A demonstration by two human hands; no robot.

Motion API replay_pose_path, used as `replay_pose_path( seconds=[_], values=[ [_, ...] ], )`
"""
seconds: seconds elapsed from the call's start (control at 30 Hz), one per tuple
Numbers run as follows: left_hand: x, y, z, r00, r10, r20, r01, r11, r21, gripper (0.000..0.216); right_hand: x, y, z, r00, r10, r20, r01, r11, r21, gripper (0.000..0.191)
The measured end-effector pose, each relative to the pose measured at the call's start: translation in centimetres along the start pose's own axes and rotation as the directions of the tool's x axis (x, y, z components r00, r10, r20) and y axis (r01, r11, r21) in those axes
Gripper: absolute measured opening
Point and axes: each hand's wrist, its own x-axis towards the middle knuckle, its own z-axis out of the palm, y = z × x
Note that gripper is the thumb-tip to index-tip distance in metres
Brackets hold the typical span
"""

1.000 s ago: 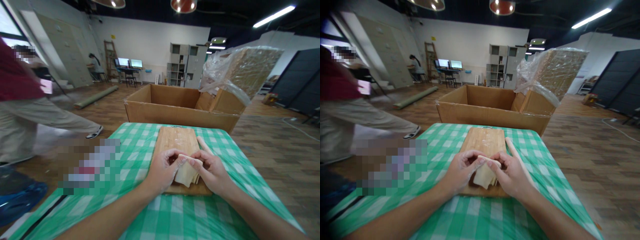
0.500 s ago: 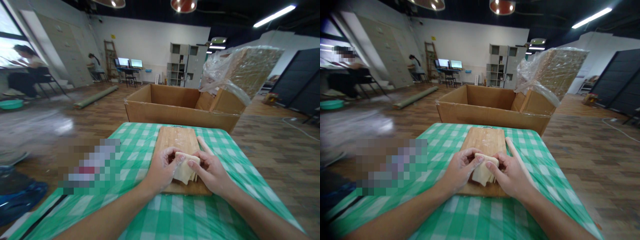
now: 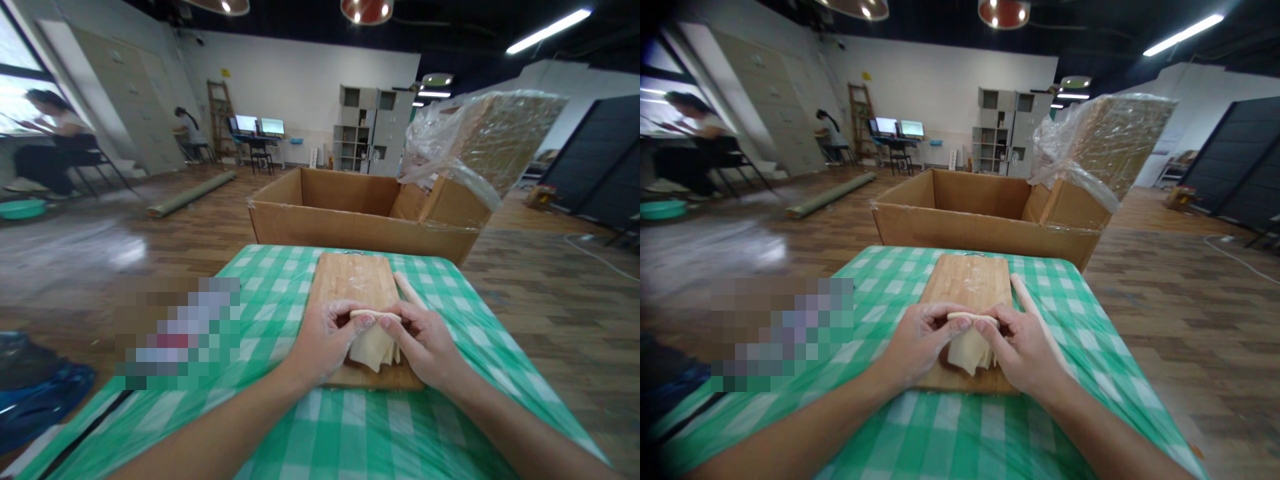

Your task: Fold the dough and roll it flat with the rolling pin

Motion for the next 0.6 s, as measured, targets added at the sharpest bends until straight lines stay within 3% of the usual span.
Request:
replay_pose_path(
  seconds=[0.17, 0.4, 0.6],
  values=[
    [0.13, -0.04, -0.06, 1.000, 0.002, 0.020, -0.002, 0.999, -0.040, 0.032, -0.03, -0.31, -0.06, 0.999, 0.004, -0.039, -0.004, 1.000, -0.010, 0.030],
    [0.12, -0.29, 0.07, 0.999, 0.008, -0.053, -0.009, 1.000, -0.023, 0.029, -0.04, 0.21, 0.24, 0.998, 0.056, -0.016, -0.055, 0.997, 0.048, 0.032],
    [0.26, -0.91, 0.08, 1.000, -0.016, 0.020, 0.017, 0.999, -0.037, 0.035, -0.11, -0.18, 0.18, 0.999, -0.002, -0.034, 0.003, 1.000, 0.024, 0.031]
  ],
)
